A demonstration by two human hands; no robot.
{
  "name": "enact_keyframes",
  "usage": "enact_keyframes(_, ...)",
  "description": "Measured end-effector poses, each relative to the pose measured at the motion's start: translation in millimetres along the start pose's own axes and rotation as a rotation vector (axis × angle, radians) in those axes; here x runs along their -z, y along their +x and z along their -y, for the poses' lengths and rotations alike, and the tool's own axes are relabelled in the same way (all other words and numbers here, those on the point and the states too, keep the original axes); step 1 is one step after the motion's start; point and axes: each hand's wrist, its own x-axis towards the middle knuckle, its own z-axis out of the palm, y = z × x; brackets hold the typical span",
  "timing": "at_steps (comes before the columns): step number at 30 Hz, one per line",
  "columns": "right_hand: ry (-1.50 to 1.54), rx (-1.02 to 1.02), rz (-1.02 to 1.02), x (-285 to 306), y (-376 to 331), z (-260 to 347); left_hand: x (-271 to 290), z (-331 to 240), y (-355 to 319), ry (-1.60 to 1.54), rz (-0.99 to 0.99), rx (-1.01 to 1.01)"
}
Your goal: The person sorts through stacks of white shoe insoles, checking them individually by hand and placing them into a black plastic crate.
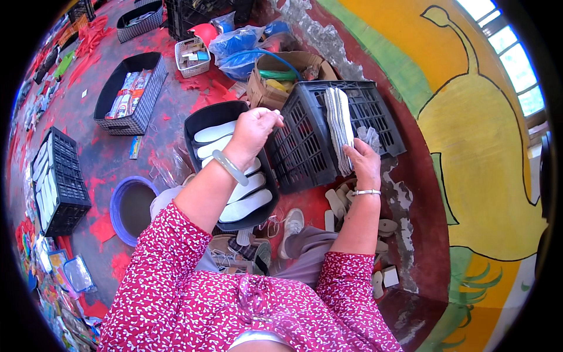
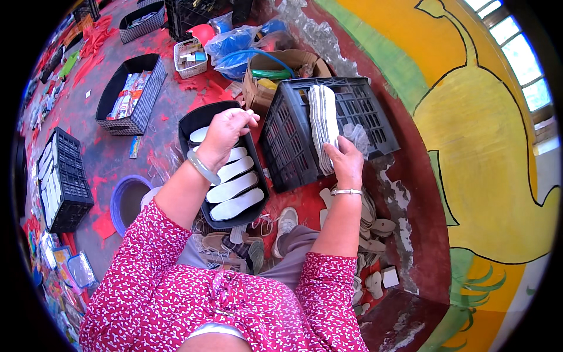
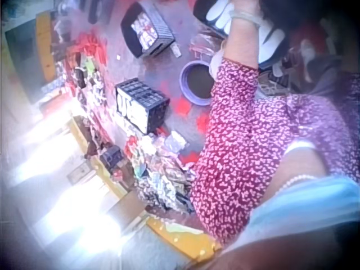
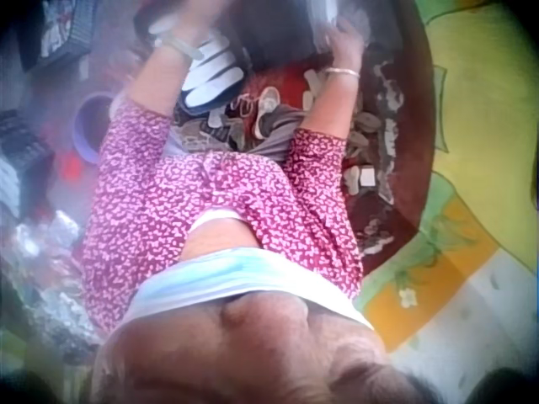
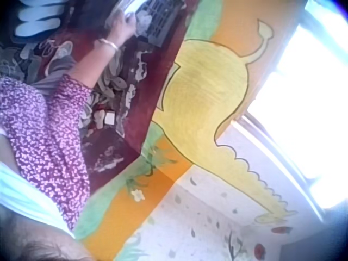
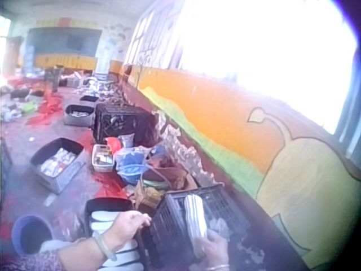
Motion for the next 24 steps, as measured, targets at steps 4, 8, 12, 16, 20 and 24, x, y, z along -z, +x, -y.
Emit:
enact_keyframes(4, -0.321, 0.167, -0.197, 1.5, -5.7, 10.3, -8.4, 5.0, -0.3, 0.031, 0.041, -0.002)
enact_keyframes(8, -0.703, 0.218, -0.259, -2.5, -14.8, 25.0, -8.7, 9.9, 3.5, 0.006, 0.044, 0.012)
enact_keyframes(12, -0.695, 0.201, -0.265, 6.1, -11.2, 22.8, -10.6, 9.6, 3.5, 0.015, 0.04, 0.014)
enact_keyframes(16, -0.355, 0.377, -0.537, 12.8, -16.1, 34.9, -11.6, 11.7, 3.5, 0.041, 0.051, 0.018)
enact_keyframes(20, -0.461, 0.598, -0.723, 12.0, -20.7, 50.7, -7.5, 14.5, 2.6, 0.066, 0.041, 0.004)
enact_keyframes(24, -0.626, 0.563, -0.625, 16.5, -15.6, 42.2, -7.0, 10.2, 1.7, 0.107, 0.084, -0.022)
